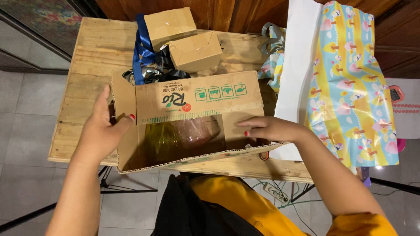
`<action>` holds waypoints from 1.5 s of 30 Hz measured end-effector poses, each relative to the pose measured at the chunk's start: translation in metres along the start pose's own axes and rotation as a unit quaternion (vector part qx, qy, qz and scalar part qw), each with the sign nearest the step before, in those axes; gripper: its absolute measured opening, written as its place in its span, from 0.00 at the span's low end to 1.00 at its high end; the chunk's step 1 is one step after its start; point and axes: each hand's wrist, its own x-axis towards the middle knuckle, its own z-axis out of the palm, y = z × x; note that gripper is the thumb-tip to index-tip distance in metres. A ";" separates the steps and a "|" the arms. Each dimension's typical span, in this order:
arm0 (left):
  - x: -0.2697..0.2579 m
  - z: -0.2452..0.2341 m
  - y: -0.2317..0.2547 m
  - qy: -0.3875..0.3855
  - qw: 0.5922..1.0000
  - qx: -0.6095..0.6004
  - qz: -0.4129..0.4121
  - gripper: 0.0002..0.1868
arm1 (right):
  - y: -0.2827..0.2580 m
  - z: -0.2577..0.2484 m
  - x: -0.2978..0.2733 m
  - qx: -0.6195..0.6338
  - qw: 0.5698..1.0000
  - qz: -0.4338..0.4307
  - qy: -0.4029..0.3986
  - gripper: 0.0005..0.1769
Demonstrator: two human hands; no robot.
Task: The person places a pink spray bottle, a round container, and two dark bottles into a cardboard box on a wooden table. They close the box flaps, apply tape to seal it, and then place the sealed box onto a white sheet of wrapping paper.
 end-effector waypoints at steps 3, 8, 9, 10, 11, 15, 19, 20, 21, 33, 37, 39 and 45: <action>-0.008 0.006 -0.011 -0.041 0.995 -0.081 0.027 0.34 | -0.036 0.004 0.016 -0.186 0.982 0.035 0.003 0.43; -0.019 0.012 -0.015 -0.042 0.992 -0.111 0.050 0.34 | -0.057 0.002 0.015 -0.211 0.971 -0.056 0.098 0.50; -0.021 0.011 -0.016 -0.045 0.990 -0.130 0.040 0.34 | -0.058 -0.002 0.016 -0.193 0.966 -0.118 0.127 0.52; -0.023 0.009 -0.018 -0.048 0.987 -0.149 0.030 0.33 | -0.059 -0.007 0.019 -0.174 0.956 -0.180 0.155 0.55; -0.026 0.009 -0.020 -0.051 0.984 -0.168 0.020 0.33 | -0.060 -0.011 0.021 -0.154 0.941 -0.241 0.182 0.58; -0.036 0.007 -0.032 -0.064 0.992 -0.106 0.011 0.33 | -0.063 -0.029 0.041 -0.143 0.918 -0.240 0.279 0.60; -0.035 0.012 -0.043 -0.149 0.988 -0.011 0.026 0.25 | -0.060 -0.047 0.060 -0.135 0.922 -0.240 0.272 0.56; -0.034 0.014 -0.044 -0.179 0.983 0.017 0.029 0.24 | -0.058 -0.050 0.064 -0.078 0.939 -0.230 0.246 0.55; -0.033 0.018 -0.046 -0.192 0.980 0.043 -0.010 0.26 | -0.054 -0.053 0.066 -0.089 0.936 -0.234 0.249 0.53; -0.047 0.027 -0.077 -0.131 0.915 -0.373 0.073 0.44 | -0.002 -0.069 0.086 0.157 0.864 -0.305 0.369 0.32; -0.048 0.070 -0.080 0.083 0.994 -0.064 -0.043 0.41 | 0.007 -0.070 0.079 0.132 0.844 -0.288 0.433 0.33; -0.048 0.081 -0.079 0.147 0.987 0.067 0.000 0.43 | 0.005 -0.066 0.076 0.118 0.815 -0.317 0.470 0.37; -0.043 0.089 -0.075 0.161 0.964 0.199 0.075 0.51 | 0.014 -0.033 0.040 0.028 0.848 -0.382 0.367 0.29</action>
